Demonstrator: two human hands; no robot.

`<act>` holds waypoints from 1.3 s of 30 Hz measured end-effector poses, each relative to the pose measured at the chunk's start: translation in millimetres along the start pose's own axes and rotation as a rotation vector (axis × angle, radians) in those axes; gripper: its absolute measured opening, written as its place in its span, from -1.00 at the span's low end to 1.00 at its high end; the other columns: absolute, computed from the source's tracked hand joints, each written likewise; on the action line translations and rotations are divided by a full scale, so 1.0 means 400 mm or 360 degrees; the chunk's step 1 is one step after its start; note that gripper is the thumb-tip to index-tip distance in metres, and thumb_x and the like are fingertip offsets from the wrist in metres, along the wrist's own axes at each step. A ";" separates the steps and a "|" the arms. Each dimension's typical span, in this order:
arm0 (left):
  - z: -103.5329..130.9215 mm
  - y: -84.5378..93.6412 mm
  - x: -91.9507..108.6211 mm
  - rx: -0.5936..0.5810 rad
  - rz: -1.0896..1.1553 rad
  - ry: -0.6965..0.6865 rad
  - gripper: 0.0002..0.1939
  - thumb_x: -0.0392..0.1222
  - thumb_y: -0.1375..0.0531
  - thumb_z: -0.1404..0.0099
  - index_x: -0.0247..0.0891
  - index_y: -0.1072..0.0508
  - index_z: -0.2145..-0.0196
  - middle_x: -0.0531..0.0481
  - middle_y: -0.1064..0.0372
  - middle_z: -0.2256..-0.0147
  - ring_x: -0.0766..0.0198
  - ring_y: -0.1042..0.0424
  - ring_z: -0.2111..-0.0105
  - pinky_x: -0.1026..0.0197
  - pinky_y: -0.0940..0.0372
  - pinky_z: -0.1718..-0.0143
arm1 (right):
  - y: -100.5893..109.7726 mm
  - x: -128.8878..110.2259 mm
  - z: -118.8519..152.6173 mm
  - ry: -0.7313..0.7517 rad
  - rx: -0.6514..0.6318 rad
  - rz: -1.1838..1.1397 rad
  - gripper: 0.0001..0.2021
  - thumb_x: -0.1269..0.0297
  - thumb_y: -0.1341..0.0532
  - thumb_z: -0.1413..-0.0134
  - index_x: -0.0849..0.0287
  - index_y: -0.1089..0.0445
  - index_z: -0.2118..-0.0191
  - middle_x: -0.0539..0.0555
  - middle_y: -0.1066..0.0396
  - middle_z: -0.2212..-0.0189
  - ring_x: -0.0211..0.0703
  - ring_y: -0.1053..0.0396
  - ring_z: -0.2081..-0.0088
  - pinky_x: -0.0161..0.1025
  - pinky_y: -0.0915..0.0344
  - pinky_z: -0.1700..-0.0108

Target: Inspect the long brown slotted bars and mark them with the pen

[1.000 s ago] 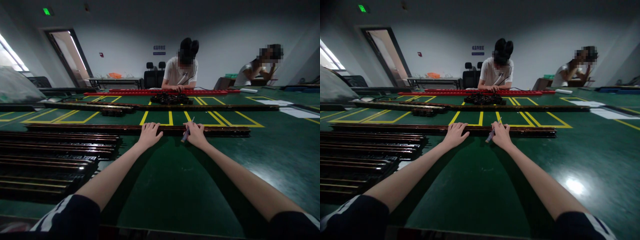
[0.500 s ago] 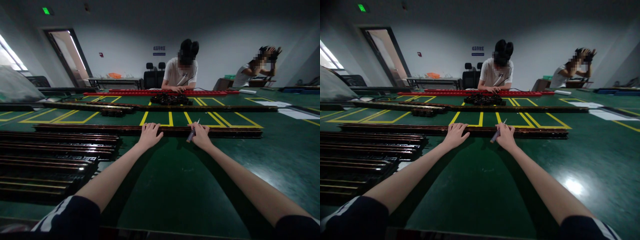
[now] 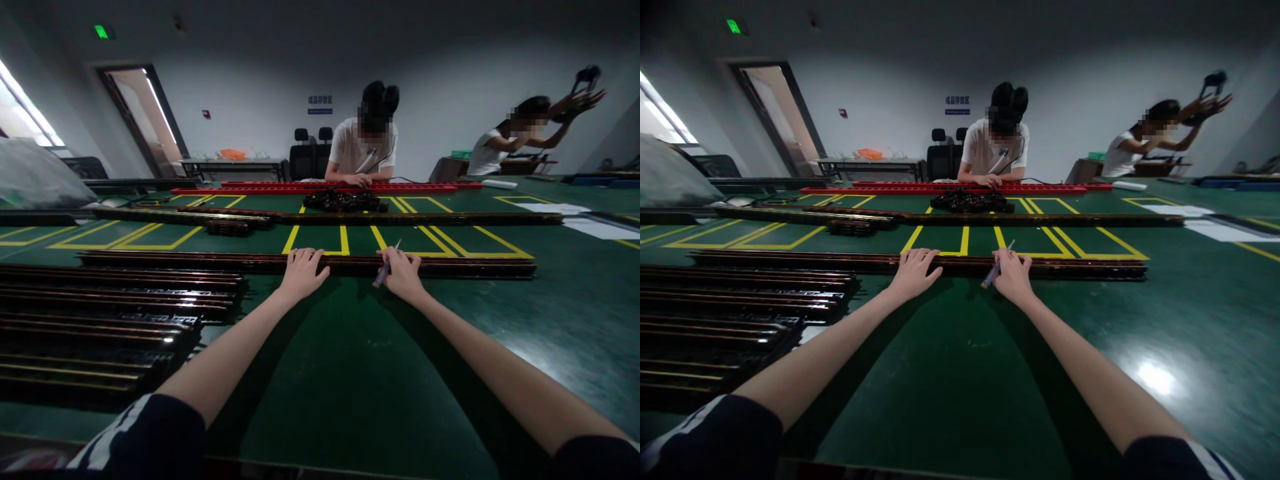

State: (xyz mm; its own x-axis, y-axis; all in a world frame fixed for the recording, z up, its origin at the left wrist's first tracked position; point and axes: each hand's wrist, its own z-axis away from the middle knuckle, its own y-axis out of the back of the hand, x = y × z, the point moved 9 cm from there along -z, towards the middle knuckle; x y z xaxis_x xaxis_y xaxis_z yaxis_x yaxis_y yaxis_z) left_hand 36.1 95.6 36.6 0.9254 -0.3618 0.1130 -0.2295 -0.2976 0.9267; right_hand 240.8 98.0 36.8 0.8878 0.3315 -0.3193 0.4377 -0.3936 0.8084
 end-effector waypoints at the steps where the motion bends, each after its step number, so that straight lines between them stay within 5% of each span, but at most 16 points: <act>1: 0.001 0.000 0.001 -0.0004 0.0001 0.0001 -0.46 0.03 0.07 -0.36 -0.33 -0.26 -0.16 -0.23 -0.29 -0.09 -0.01 -0.19 -0.13 -0.13 0.03 -0.21 | 0.001 0.004 0.001 -0.0017 0.0006 -0.0006 -0.72 0.55 -0.07 0.24 0.09 -0.01 0.38 0.18 -0.44 0.05 0.12 -0.31 0.02 0.02 0.02 0.03; 8: 0.002 0.002 -0.001 -0.0003 0.0007 -0.0001 -0.48 0.03 0.08 -0.37 -0.30 -0.26 -0.15 -0.21 -0.29 -0.09 -0.01 -0.19 -0.13 -0.13 0.04 -0.21 | 0.020 0.042 0.010 -0.0058 0.0082 -0.0079 -0.72 0.56 -0.05 0.25 0.07 0.00 0.39 0.21 -0.47 0.13 0.20 -0.30 0.02 0.07 0.01 0.05; 22: 0.002 0.004 -0.001 0.0038 -0.0059 0.0006 -0.49 0.03 0.08 -0.37 -0.30 -0.29 -0.13 -0.21 -0.32 -0.06 -0.02 -0.22 -0.10 -0.11 -0.01 -0.17 | -0.001 0.029 0.012 0.0045 0.0047 0.0113 -0.79 0.41 -0.08 0.10 0.11 -0.09 0.26 0.26 -0.41 0.06 0.20 -0.28 -0.04 0.04 0.03 0.02; 34: 0.001 0.008 -0.002 0.0040 -0.0041 0.0029 -0.48 0.07 0.12 -0.38 -0.24 -0.30 -0.13 -0.19 -0.32 -0.07 0.01 -0.21 -0.12 -0.12 0.00 -0.18 | 0.037 0.030 0.020 -0.0059 0.0207 0.0161 -0.75 0.52 -0.05 0.21 0.10 -0.06 0.34 0.23 -0.43 0.24 0.17 -0.30 0.07 0.04 0.05 0.05; 39: 0.000 0.008 -0.003 0.0024 -0.0029 0.0049 -0.49 0.06 0.12 -0.38 -0.24 -0.30 -0.12 -0.20 -0.32 -0.07 -0.01 -0.22 -0.11 -0.14 -0.01 -0.17 | 0.028 0.048 0.021 0.0030 0.0144 0.0100 -0.73 0.53 -0.06 0.22 0.10 -0.06 0.33 0.24 -0.42 0.14 0.18 -0.29 0.03 0.01 0.05 0.07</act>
State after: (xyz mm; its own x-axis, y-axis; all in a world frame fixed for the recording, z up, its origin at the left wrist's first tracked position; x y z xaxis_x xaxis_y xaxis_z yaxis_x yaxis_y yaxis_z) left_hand 34.5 95.0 39.6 0.9382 -0.3290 0.1070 -0.2165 -0.3171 0.9233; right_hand 264.1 92.9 35.6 0.9115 0.3195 -0.2590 0.3929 -0.4900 0.7782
